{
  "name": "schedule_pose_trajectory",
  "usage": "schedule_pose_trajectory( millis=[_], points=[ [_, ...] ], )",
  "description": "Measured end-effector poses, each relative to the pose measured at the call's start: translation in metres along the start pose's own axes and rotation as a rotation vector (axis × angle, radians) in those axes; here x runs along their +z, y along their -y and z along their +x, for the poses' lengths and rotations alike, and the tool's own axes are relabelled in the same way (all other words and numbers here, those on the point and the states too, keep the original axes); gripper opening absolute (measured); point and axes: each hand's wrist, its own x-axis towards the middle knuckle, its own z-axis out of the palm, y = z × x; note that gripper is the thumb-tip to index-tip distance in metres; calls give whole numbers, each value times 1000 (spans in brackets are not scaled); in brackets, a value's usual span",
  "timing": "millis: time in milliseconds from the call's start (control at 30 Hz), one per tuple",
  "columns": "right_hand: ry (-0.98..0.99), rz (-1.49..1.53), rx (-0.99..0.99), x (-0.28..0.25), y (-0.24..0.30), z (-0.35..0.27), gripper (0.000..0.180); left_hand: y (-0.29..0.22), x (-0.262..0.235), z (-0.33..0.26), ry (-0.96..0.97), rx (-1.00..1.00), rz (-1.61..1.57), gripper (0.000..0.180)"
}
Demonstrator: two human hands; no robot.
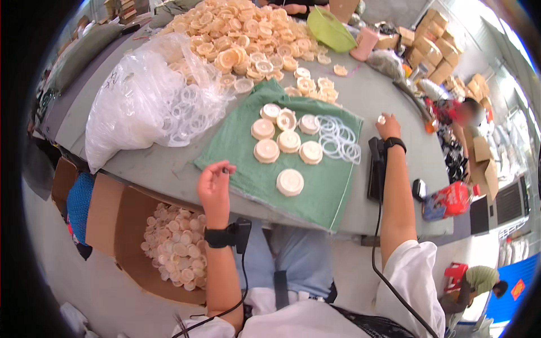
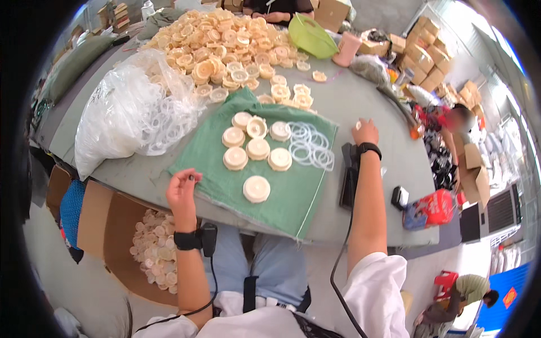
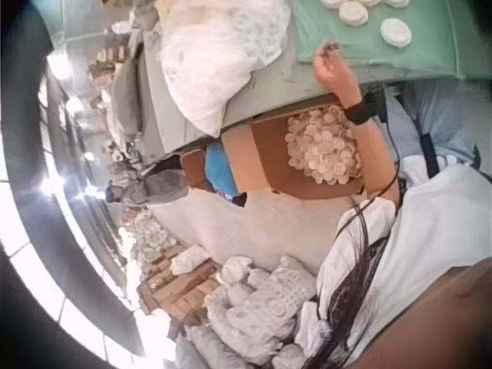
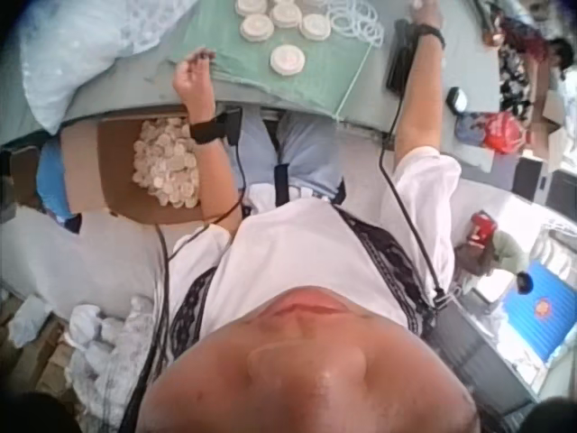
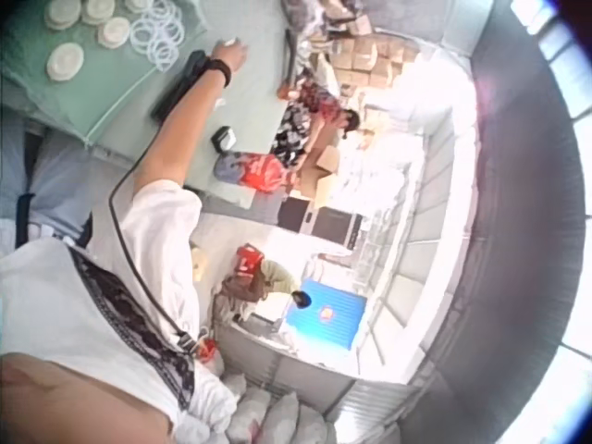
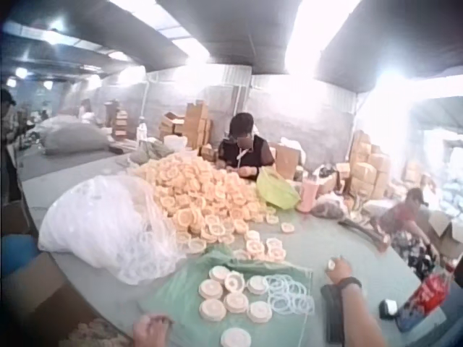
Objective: Assembling plastic parts by manually inserting white sealing rings into circular beige bases.
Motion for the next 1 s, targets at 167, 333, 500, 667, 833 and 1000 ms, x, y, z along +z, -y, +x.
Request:
schedule_pose_trajectory(
  millis=[167,333,500,667,833,1000],
  points=[
    [245,67,77,4,9,13,41,-2,0,-4,-2,47,342,15],
    [232,275,2,-45,35,0,26,-3,8,-3,26,113,430,17],
    [598,1431,161,-85,96,-99,25,-1,7,-4,22,137,444,17],
    [855,1024,99,-86,119,-180,27,-1,9,-3,62,139,443,18],
    [315,521,-284,-78,116,-180,21,-10,7,-7,109,68,423,18],
    [273,552,-320,-66,120,-153,23,-4,7,-5,84,178,450,17]
  ],
)
